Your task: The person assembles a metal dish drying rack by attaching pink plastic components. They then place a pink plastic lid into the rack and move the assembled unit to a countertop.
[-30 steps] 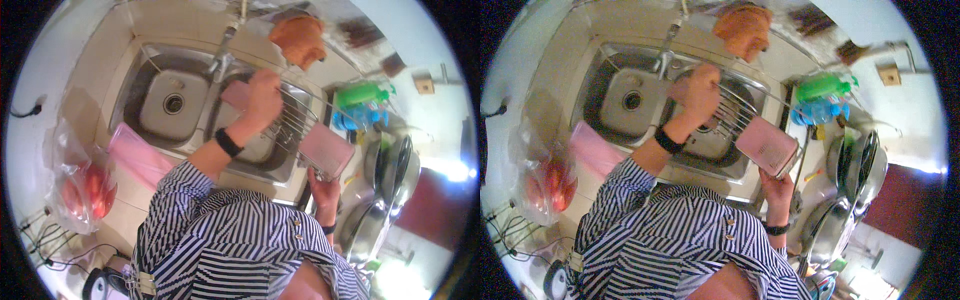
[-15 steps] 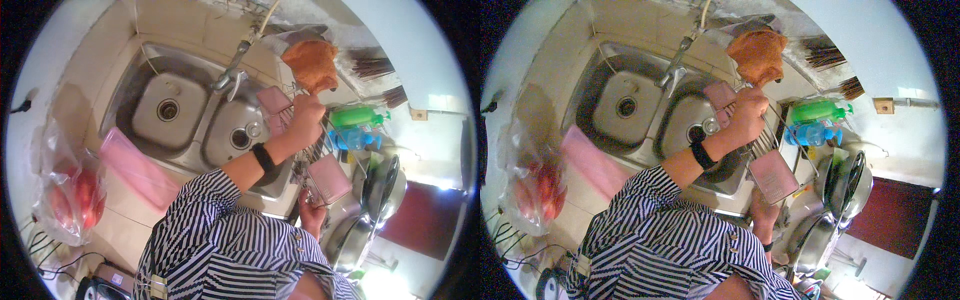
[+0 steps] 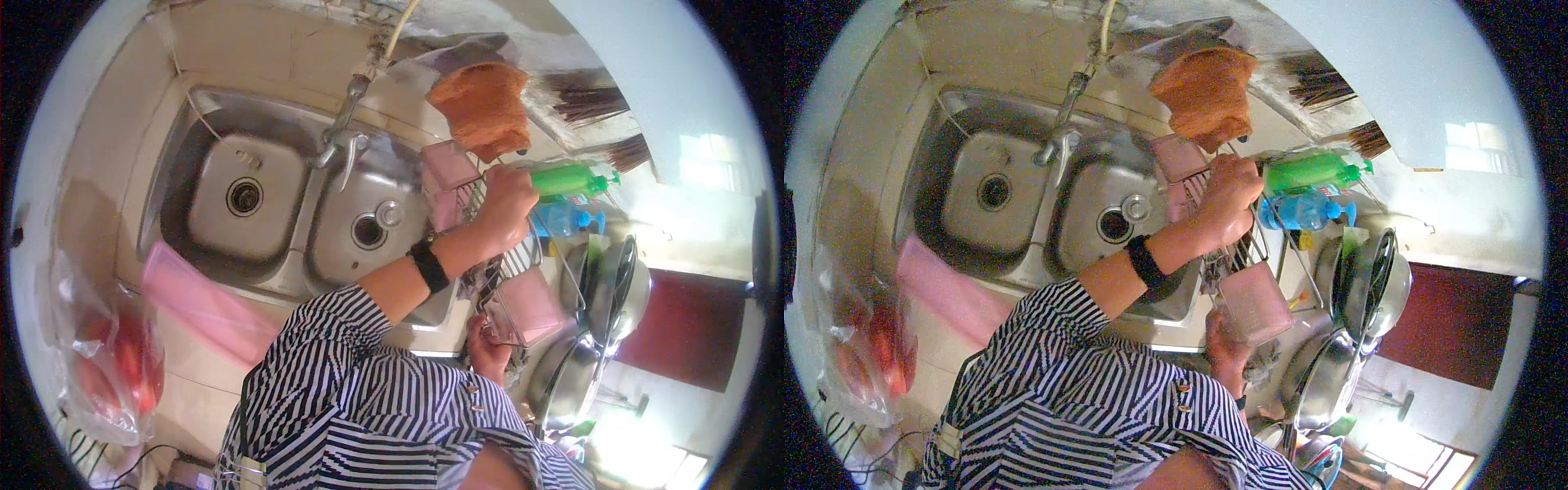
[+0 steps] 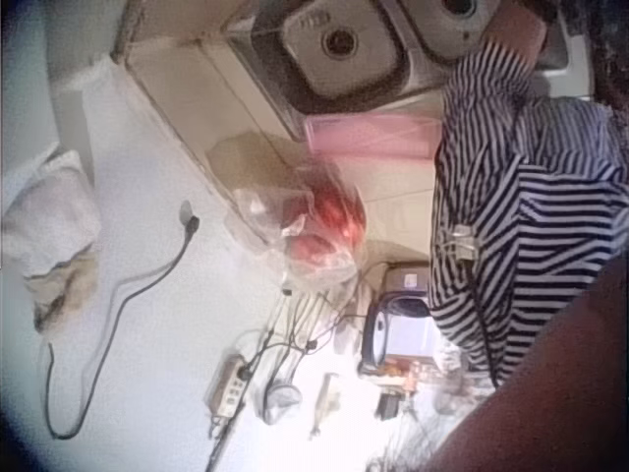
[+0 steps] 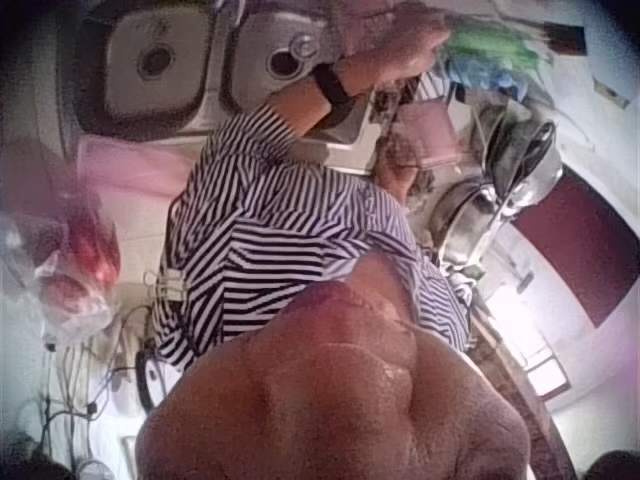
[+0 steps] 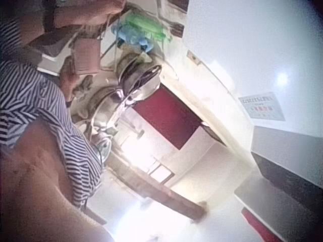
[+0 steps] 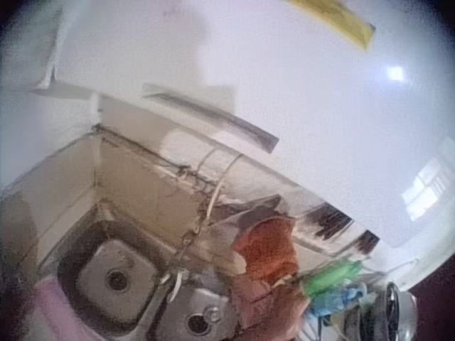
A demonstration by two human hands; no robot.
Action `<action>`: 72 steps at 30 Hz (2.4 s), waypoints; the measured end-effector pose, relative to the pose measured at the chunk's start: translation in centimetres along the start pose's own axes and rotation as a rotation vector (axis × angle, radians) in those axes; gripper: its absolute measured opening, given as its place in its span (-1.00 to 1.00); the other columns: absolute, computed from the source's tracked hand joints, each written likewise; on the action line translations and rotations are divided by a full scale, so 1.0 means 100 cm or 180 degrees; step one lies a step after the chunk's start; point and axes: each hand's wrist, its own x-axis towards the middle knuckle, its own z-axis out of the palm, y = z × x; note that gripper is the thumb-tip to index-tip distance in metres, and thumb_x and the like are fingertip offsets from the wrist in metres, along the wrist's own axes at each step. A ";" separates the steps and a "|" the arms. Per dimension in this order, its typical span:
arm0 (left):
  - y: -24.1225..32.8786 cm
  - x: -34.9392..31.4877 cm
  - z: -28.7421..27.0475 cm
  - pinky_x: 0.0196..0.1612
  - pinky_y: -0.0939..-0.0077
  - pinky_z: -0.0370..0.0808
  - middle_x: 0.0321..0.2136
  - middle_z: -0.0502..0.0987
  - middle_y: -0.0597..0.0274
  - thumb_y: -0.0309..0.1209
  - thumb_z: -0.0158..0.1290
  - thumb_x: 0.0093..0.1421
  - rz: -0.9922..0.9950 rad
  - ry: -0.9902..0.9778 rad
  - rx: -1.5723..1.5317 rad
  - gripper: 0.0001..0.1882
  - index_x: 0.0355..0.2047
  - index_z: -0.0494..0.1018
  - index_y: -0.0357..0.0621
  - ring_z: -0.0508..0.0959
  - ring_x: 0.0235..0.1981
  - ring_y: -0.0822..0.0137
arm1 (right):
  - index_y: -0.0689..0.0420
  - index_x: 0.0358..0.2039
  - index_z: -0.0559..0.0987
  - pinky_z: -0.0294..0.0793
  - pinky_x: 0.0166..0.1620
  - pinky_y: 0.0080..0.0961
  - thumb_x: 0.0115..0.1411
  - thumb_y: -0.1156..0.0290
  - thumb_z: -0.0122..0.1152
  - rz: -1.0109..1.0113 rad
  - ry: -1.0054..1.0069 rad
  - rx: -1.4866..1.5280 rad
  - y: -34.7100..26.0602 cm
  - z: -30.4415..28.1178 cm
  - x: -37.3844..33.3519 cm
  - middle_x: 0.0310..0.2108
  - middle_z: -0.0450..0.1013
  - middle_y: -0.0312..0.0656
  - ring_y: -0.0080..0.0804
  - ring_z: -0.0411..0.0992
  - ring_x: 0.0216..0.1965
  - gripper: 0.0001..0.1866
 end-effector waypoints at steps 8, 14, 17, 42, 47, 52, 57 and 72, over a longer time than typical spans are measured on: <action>0.012 0.008 -0.005 -0.26 0.18 0.13 -0.52 0.28 0.11 -0.55 0.00 -0.43 0.0235 0.0224 -0.0063 -0.81 -0.70 0.26 -0.14 0.29 -0.36 0.04 | 0.24 -0.06 0.42 0.46 -0.10 -0.36 0.11 0.27 0.13 0.0253 0.0084 0.0103 0.013 0.010 0.001 -0.19 0.34 -0.02 -0.20 0.24 -0.21 -0.58; 0.023 0.009 -0.013 -0.20 0.18 0.14 -0.50 0.29 0.16 -0.56 0.03 -0.41 0.0240 0.0115 0.0064 -0.81 -0.66 0.32 -0.13 0.30 -0.32 0.07 | 0.29 -0.09 0.41 0.49 -0.13 -0.32 0.08 0.36 0.14 0.0126 0.0001 0.0114 0.020 0.012 0.011 -0.17 0.32 0.03 -0.14 0.27 -0.20 -0.60; 0.025 0.009 -0.014 -0.17 0.18 0.14 -0.48 0.29 0.17 -0.54 0.04 -0.39 0.0289 0.0112 0.0160 -0.81 -0.63 0.35 -0.14 0.30 -0.30 0.09 | 0.31 -0.09 0.40 0.50 -0.15 -0.29 0.08 0.42 0.13 0.0400 -0.0083 0.0371 0.018 0.007 0.021 -0.16 0.31 0.06 -0.10 0.29 -0.19 -0.61; 0.046 -0.006 -0.014 -0.09 0.15 0.19 -0.49 0.26 0.19 -0.43 0.01 -0.22 0.0311 -0.0751 0.0179 -0.92 -0.68 0.33 -0.11 0.30 -0.31 0.12 | 0.26 -0.04 0.37 0.47 -0.15 -0.31 0.14 0.29 0.07 0.0242 0.0211 -0.1639 0.042 0.011 0.065 -0.09 0.31 0.07 -0.08 0.28 -0.11 -0.58; 0.042 -0.001 -0.019 -0.11 0.14 0.18 -0.50 0.24 0.21 -0.42 -0.01 -0.26 0.0469 -0.0700 0.0260 -0.90 -0.68 0.30 -0.10 0.29 -0.34 0.14 | 0.25 -0.03 0.36 0.45 -0.13 -0.32 0.14 0.29 0.07 0.0078 -0.0013 -0.2444 0.034 0.033 0.044 -0.07 0.31 0.05 -0.10 0.28 -0.09 -0.58; 0.042 -0.001 -0.026 -0.11 0.13 0.17 -0.52 0.22 0.21 -0.43 -0.01 -0.29 0.0400 -0.0814 0.0019 -0.89 -0.69 0.29 -0.11 0.29 -0.35 0.11 | 0.24 -0.02 0.35 0.43 -0.11 -0.33 0.14 0.29 0.08 -0.0212 -0.0276 -0.3543 0.028 0.045 0.027 -0.06 0.31 0.03 -0.12 0.28 -0.08 -0.57; 0.040 -0.002 -0.032 -0.09 0.12 0.17 -0.52 0.22 0.20 -0.45 -0.01 -0.30 0.0431 -0.0776 -0.0100 -0.87 -0.71 0.25 -0.12 0.28 -0.36 0.11 | 0.22 -0.01 0.34 0.41 -0.08 -0.34 0.14 0.29 0.09 -0.0522 -0.0594 -0.4817 0.027 0.048 0.015 -0.05 0.30 0.01 -0.14 0.27 -0.06 -0.56; 0.049 -0.009 -0.038 -0.09 0.14 0.18 -0.53 0.21 0.21 -0.55 0.01 -0.37 0.0297 -0.0456 -0.0029 -0.80 -0.70 0.22 -0.10 0.29 -0.38 0.12 | 0.19 0.03 0.32 0.36 -0.02 -0.36 0.14 0.29 0.11 -0.1037 -0.1204 -0.7014 0.023 0.039 -0.001 -0.01 0.29 -0.04 -0.19 0.27 -0.02 -0.54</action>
